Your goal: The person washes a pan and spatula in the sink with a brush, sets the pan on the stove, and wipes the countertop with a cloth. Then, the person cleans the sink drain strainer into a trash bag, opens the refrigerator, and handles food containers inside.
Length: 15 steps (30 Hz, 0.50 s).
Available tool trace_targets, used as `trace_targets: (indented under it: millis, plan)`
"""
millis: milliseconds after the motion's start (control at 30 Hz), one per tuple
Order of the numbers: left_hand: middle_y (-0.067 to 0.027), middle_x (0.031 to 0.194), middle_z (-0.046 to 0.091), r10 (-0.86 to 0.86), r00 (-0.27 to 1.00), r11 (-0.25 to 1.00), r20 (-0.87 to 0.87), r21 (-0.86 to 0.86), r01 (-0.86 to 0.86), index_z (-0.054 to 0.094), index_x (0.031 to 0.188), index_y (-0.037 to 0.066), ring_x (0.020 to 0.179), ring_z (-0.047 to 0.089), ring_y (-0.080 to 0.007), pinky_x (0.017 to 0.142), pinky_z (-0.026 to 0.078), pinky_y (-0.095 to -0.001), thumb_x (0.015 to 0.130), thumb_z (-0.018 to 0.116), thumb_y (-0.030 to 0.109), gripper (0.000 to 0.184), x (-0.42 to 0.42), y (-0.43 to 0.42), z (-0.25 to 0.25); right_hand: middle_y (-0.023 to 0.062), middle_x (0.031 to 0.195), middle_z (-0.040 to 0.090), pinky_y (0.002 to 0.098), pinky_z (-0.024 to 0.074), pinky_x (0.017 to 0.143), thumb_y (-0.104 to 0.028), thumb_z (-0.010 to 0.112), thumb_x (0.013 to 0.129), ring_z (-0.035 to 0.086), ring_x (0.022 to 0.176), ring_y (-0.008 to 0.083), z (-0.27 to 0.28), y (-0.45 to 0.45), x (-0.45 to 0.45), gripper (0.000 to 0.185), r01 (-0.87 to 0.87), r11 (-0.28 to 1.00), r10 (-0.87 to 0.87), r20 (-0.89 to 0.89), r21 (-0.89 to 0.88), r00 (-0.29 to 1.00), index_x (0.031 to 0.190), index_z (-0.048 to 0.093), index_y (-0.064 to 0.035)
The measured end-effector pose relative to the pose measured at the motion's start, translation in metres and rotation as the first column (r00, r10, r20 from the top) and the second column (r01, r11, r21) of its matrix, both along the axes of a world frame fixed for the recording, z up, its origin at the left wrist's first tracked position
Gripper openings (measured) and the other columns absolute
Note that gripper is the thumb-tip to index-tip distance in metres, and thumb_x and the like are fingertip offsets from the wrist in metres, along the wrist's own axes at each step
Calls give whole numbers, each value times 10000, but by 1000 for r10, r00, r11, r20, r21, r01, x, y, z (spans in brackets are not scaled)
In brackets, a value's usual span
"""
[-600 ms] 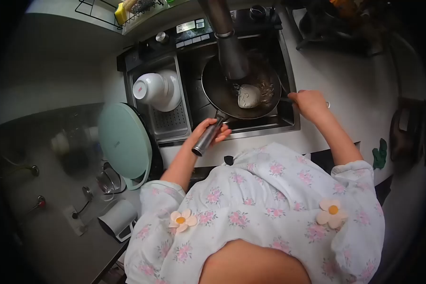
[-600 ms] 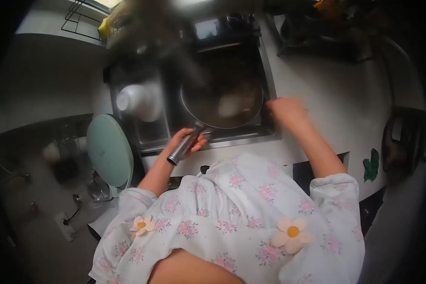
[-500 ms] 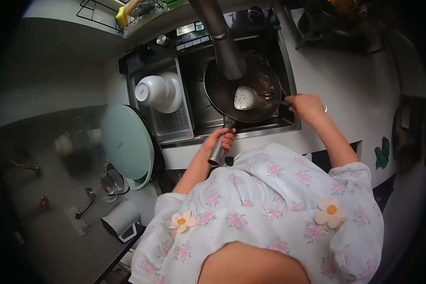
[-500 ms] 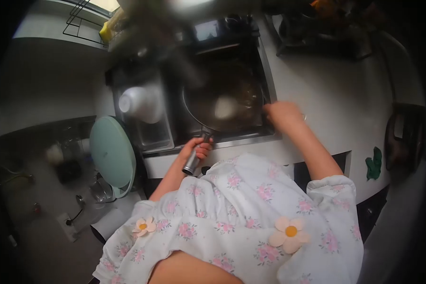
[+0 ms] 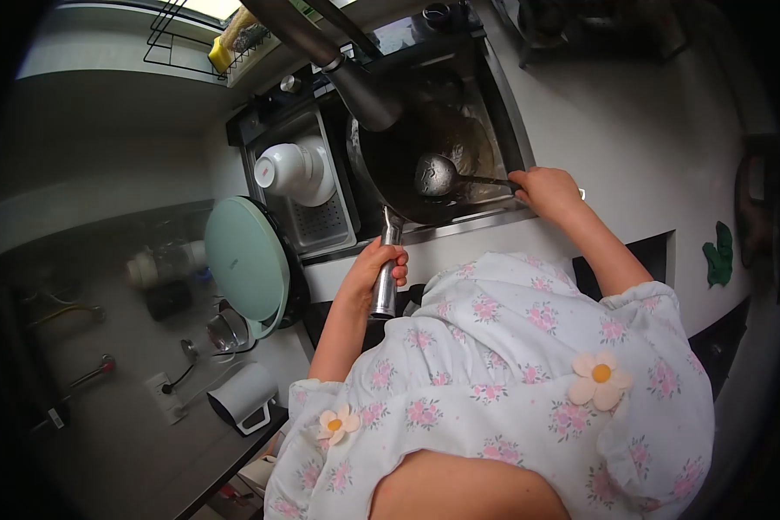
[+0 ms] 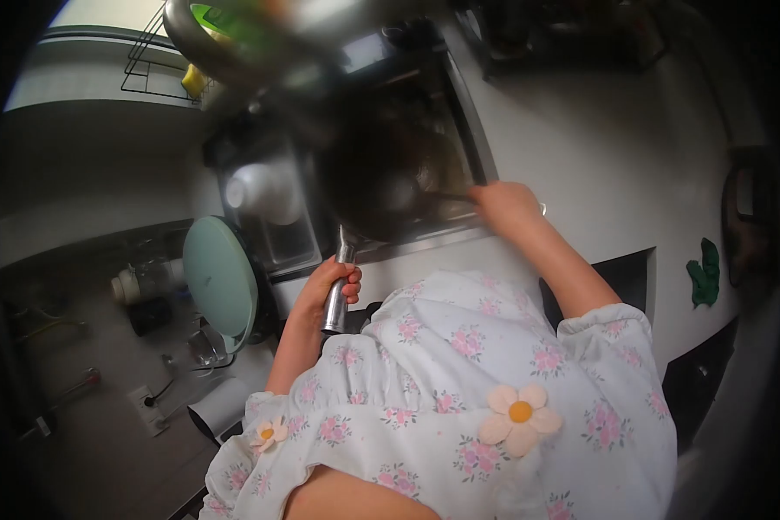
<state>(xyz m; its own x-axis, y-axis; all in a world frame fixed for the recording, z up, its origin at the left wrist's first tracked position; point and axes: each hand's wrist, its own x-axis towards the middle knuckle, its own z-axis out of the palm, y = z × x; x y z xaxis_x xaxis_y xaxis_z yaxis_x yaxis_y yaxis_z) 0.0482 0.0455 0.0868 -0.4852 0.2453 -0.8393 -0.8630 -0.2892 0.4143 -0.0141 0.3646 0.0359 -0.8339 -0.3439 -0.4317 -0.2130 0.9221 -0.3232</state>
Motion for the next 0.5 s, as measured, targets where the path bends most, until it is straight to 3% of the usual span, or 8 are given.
trace_targets:
  millis: [167, 500]
  plan:
    - [-64, 695, 484, -8, 999, 998, -32, -66, 6, 364, 892, 72, 489, 482, -106, 437, 448, -259, 801, 515, 69, 177, 8, 7, 10, 127, 827, 646, 416, 496, 706, -177, 595, 783, 629, 811, 305, 1, 2, 10, 203, 11, 999, -10, 17, -36, 1000, 973, 629, -112]
    - [-64, 698, 508, -108, 982, 943, -157, -329, 51, 388, 912, 49, 489, 514, -119, 442, 462, -268, 803, 509, 81, 166, 30, 26, 24, 102, 838, 616, 406, 494, 667, -213, 575, 817, 618, 800, 278, -12, 13, 13, 250, -58, 998, 58, 8, -39, 998, 1055, 588, -137]
